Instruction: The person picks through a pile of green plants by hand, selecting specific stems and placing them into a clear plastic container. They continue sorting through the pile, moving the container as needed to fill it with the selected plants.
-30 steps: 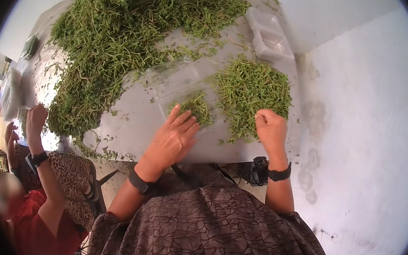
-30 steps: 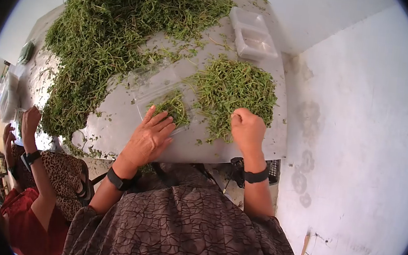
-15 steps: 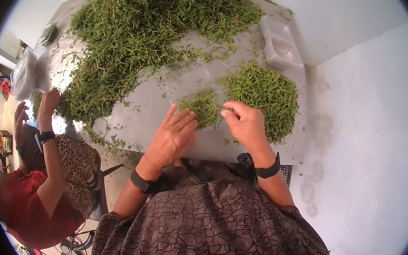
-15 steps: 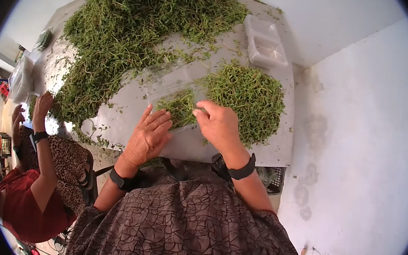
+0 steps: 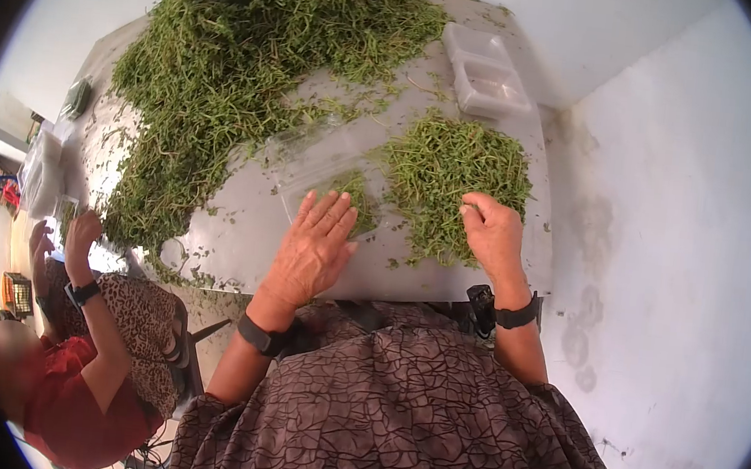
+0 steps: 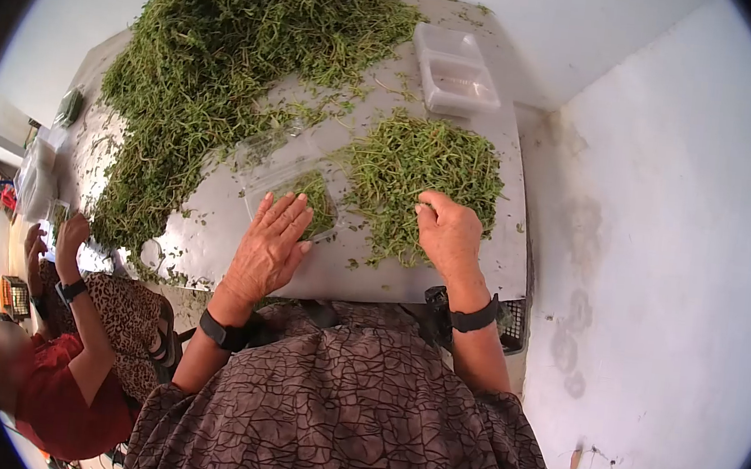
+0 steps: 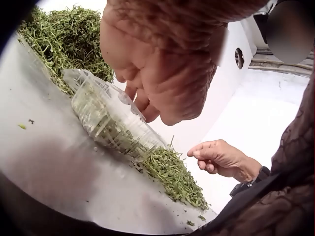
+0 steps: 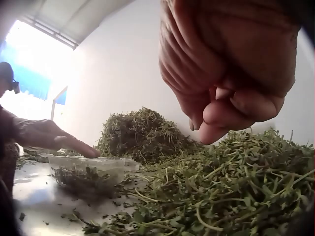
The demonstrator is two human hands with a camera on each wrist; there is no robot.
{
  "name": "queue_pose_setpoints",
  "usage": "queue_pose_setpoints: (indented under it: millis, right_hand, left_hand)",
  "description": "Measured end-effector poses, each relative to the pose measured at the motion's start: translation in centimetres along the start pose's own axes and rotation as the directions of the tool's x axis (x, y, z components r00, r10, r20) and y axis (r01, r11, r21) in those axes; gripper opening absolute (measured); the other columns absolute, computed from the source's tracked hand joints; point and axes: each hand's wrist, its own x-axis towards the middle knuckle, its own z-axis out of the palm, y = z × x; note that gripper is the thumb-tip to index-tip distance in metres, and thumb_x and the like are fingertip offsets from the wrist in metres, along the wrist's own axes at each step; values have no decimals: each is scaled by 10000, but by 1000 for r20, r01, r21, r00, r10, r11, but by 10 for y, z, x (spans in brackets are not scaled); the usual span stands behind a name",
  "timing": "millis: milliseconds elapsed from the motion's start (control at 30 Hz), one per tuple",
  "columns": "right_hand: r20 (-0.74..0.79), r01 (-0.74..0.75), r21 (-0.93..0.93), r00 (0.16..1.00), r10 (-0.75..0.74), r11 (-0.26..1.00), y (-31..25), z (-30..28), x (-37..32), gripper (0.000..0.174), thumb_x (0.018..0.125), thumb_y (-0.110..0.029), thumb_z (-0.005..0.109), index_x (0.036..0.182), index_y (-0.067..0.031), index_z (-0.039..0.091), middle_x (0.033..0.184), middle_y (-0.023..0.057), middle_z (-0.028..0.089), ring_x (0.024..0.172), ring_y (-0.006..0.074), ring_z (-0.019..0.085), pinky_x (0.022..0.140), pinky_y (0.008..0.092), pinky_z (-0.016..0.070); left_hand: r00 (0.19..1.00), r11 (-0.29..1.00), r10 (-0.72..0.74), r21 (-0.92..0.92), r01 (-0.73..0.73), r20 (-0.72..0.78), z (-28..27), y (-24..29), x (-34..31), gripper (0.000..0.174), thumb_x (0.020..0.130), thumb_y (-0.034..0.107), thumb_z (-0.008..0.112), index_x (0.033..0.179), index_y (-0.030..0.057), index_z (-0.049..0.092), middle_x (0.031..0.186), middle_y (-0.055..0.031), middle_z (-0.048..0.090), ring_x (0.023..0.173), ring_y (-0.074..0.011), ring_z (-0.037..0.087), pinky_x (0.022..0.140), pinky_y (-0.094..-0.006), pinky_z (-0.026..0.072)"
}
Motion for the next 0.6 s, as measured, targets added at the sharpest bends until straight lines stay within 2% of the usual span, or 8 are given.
queue_pose_setpoints:
  millis: [167, 233, 333, 433, 533, 600]
  right_hand:
    - [8, 49, -60, 999, -48, 997, 11, 1, 2, 179, 849, -175, 678, 1008, -101, 713, 636, 148, 638, 581, 321, 629, 578, 408, 500]
    - [19, 52, -69, 999, -51, 996, 12, 4, 4, 188, 849, -176, 676, 1019, -104, 710, 644, 153, 640, 597, 332, 633, 585, 418, 502]
    - [7, 132, -68, 991, -132, 989, 15, 9, 8, 208, 853, -168, 667, 1051, -115, 702, 653, 154, 643, 625, 329, 646, 590, 430, 505]
    - [-4, 209, -146, 977, -212, 967, 22, 14, 14, 225, 844, -154, 666, 1059, -98, 701, 633, 153, 631, 622, 330, 641, 571, 439, 499]
    - [-5, 288, -181, 956, -294, 940, 32, 22, 20, 244, 827, -120, 652, 1064, -85, 703, 591, 149, 605, 576, 331, 618, 525, 441, 475]
    - [-1, 344, -268, 934, -357, 900, 35, 25, 23, 187, 812, -85, 635, 989, -74, 698, 541, 137, 563, 514, 326, 580, 474, 429, 437]
  left_hand:
    - [999, 999, -17, 36, 15, 49, 13, -2, 7, 399, 946, 215, 530, 1281, 1, 559, 1364, -172, 545, 1343, -342, 429, 1191, -491, 207]
    - [982, 997, -68, 51, 60, 176, 10, 0, 9, 388, 959, 244, 510, 1258, 6, 572, 1331, -177, 568, 1328, -340, 443, 1187, -490, 211]
    - [980, 996, -70, 69, 58, 189, 9, 1, 11, 379, 963, 258, 498, 1236, 10, 583, 1305, -173, 585, 1310, -340, 459, 1182, -493, 217]
    - [979, 995, -76, 73, 63, 187, 10, 1, 11, 381, 965, 266, 490, 1231, 11, 586, 1305, -172, 586, 1305, -341, 464, 1180, -494, 220]
    - [991, 997, -45, 75, 36, 124, 14, 0, 11, 352, 931, 267, 532, 1171, 19, 600, 1266, -161, 606, 1263, -343, 497, 1155, -521, 251]
    - [991, 996, -53, 75, 44, 121, 15, 1, 10, 352, 931, 267, 532, 1170, 18, 603, 1264, -162, 608, 1264, -343, 498, 1156, -519, 251]
